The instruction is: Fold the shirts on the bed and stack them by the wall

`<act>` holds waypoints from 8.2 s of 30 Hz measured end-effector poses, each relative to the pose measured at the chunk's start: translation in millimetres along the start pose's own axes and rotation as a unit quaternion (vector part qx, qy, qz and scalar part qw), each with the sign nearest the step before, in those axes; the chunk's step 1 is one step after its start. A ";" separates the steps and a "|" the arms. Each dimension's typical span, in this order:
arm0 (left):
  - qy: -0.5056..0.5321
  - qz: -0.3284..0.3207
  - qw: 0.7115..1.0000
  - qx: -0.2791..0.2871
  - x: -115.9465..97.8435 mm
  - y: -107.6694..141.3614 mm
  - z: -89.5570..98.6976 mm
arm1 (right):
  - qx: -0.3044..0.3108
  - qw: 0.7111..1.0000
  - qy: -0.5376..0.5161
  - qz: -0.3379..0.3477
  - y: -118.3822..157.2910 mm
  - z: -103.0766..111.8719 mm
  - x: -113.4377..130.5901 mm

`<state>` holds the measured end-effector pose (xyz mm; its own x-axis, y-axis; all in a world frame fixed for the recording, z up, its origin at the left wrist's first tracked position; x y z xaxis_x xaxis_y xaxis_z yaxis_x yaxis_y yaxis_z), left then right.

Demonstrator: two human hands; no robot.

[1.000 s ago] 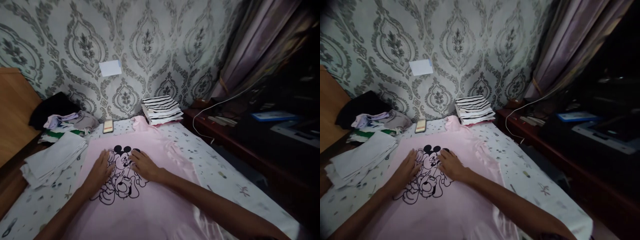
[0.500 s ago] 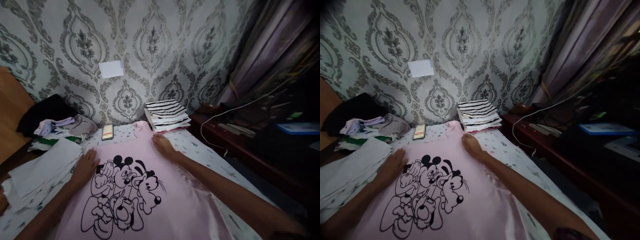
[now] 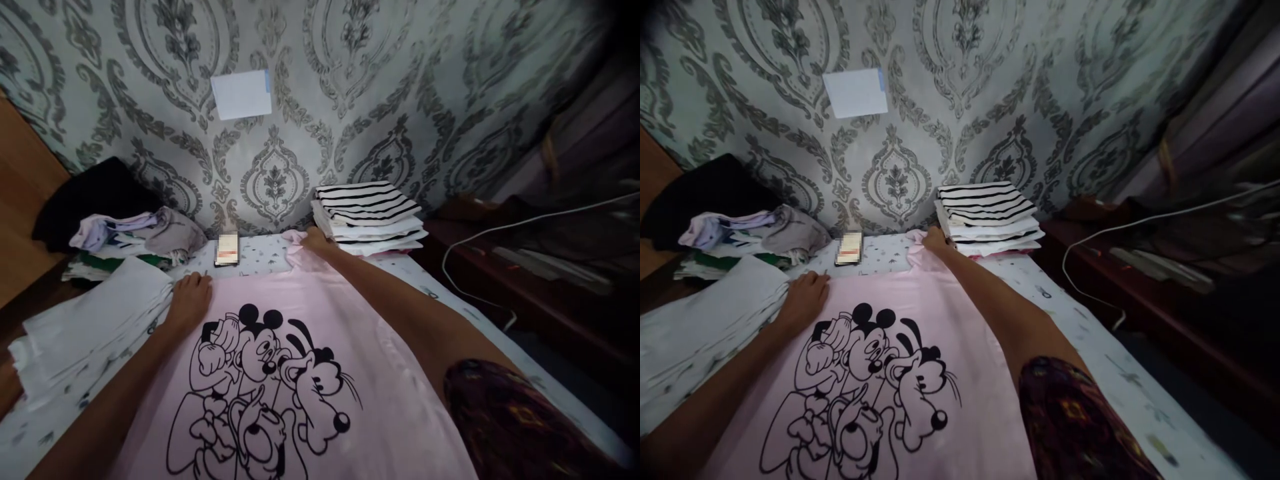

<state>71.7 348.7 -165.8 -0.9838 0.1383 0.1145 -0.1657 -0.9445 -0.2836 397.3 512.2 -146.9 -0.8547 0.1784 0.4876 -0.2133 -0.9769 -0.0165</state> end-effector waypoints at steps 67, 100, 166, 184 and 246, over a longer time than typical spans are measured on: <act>0.136 -0.014 0.986 0.091 -14.4 97.4 57.2 | -0.033 0.996 0.009 -0.084 179.6 78.7 -171.5; 0.480 -0.332 0.697 0.417 -281.9 167.0 138.1 | -0.034 0.984 -0.135 0.115 184.7 68.4 -164.7; 0.713 0.135 0.651 0.221 -175.1 88.0 44.4 | 0.125 0.930 -0.287 0.194 261.0 63.5 -153.8; 0.630 0.188 0.727 0.198 -136.7 79.3 29.6 | 0.029 0.979 -0.092 0.179 249.4 75.3 -135.2; 0.208 -0.268 0.925 0.172 -157.4 205.8 76.8 | -0.084 0.979 -0.086 0.163 414.2 111.7 -192.1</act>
<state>197.7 109.7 -169.1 -0.7201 0.6493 -0.2448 -0.6759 -0.7361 0.0361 526.0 60.1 -149.9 -0.8010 -0.1772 0.5718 -0.0293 -0.9424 -0.3331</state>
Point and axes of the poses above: each hand's wrist, its own y-axis away from the middle knuckle, its own z-axis out of the back of the hand, x = y × z, the point moved 7 cm from there along -y, towards the middle knuckle, and after that the axes turned 3 degrees about y, right-handed, at the moved point
